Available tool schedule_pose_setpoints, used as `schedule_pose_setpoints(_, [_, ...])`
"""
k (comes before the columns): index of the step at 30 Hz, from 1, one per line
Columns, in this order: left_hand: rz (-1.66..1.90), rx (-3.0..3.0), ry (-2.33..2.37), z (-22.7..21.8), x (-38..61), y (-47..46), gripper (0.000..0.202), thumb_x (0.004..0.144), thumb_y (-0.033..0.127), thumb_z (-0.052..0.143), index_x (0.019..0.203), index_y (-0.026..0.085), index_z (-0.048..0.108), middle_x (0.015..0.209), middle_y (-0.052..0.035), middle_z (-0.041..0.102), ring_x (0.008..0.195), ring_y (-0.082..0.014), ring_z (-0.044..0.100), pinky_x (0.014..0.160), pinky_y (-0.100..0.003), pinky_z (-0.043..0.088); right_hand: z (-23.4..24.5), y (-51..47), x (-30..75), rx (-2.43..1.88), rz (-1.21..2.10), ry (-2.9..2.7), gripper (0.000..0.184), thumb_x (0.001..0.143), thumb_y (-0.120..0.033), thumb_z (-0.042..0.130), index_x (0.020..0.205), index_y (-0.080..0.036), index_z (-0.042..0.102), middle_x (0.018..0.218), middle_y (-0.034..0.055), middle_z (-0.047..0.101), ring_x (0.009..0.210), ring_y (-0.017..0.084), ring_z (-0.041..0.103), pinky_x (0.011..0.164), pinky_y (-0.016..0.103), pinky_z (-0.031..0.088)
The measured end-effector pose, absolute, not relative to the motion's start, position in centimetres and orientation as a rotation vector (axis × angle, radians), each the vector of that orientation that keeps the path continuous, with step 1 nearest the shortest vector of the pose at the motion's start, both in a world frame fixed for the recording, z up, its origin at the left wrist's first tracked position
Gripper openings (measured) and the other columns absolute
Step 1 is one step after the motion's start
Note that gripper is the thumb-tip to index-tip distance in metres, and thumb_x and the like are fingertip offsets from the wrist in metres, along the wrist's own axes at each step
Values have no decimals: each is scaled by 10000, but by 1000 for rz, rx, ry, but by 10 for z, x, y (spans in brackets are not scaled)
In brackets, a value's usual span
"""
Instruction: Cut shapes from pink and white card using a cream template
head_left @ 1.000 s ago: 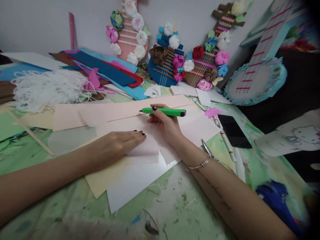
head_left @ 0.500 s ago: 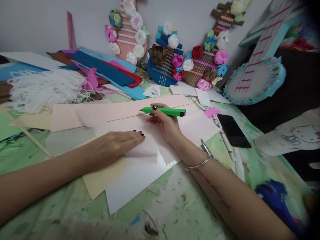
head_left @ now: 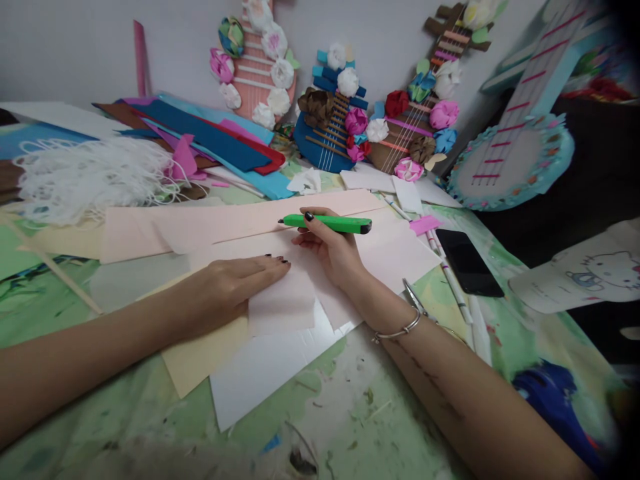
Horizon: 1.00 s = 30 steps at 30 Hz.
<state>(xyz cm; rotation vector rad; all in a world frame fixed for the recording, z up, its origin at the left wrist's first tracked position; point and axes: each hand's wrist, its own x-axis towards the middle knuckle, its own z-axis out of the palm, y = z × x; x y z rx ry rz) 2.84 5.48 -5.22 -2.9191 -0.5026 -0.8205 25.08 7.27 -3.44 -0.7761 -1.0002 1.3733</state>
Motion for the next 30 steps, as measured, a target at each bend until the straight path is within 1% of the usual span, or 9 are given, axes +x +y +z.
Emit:
schedule_pose_setpoints(2, [-853, -2893, -517, -54, 31, 56, 624, 930, 24, 370, 1503, 269, 332, 1346, -74, 634, 1231, -169, 616, 1061, -336, 513, -34, 73, 250, -781, 1375, -999, 250, 734, -357, 772, 936, -249, 672, 841, -16, 728, 666, 131, 666, 707, 298, 497])
schedule_pose_setpoints(5, [-859, -2897, -485, -55, 33, 59, 562, 937, 23, 362, 1456, 232, 406, 1303, -86, 660, 1187, -169, 642, 1041, -330, 528, -34, 73, 250, -787, 1370, -1005, 248, 738, -352, 769, 938, -244, 672, 829, -18, 720, 659, 128, 665, 694, 291, 489])
schedule_pose_setpoints(9, [-872, -2918, -421, -55, 31, 61, 539, 940, 40, 352, 1426, 249, 454, 1276, -71, 681, 1167, -165, 655, 1029, -327, 536, -35, 72, 249, -818, 1335, -1042, 239, 754, -352, 764, 945, -245, 668, 839, -15, 717, 643, 130, 663, 681, 298, 487])
schedule_pose_setpoints(14, [-872, -2905, -376, -52, 28, 60, 569, 943, 37, 344, 1470, 239, 415, 1295, -87, 672, 1190, -171, 646, 1066, -315, 493, -36, 72, 249, -846, 1306, -1085, 316, 725, -390, 796, 971, -245, 661, 857, -8, 711, 651, 141, 660, 679, 313, 491])
schedule_pose_setpoints(17, [-917, -2910, -380, -51, 27, 59, 595, 948, 46, 392, 1504, 258, 377, 1305, -84, 668, 1188, -173, 649, 1068, -297, 487, -36, 72, 249, -855, 1301, -1097, 317, 729, -394, 791, 975, -247, 655, 859, -6, 705, 661, 147, 656, 688, 324, 495])
schedule_pose_setpoints(20, [-951, -2936, -397, -52, 27, 58, 609, 956, 68, 428, 1521, 278, 348, 1312, -80, 665, 1185, -177, 652, 1059, -301, 499, -37, 72, 250, -861, 1305, -1111, 311, 737, -393, 782, 981, -251, 653, 861, -2, 700, 671, 152, 656, 698, 333, 499])
schedule_pose_setpoints(25, [-934, -2971, -430, -53, 27, 57, 570, 981, 69, 353, 1509, 282, 359, 1318, -86, 656, 1187, -164, 649, 1045, -312, 519, -37, 73, 250, -872, 1298, -1132, 322, 737, -398, 778, 995, -256, 649, 863, -4, 698, 679, 150, 657, 707, 330, 507])
schedule_pose_setpoints(30, [-954, -2968, -434, -53, 27, 57, 550, 981, 88, 414, 1499, 271, 375, 1315, -86, 658, 1199, -169, 640, 1060, -318, 509, -36, 72, 250, -875, 1292, -1145, 349, 737, -415, 776, 1010, -250, 634, 888, 6, 712, 691, 155, 673, 715, 334, 528])
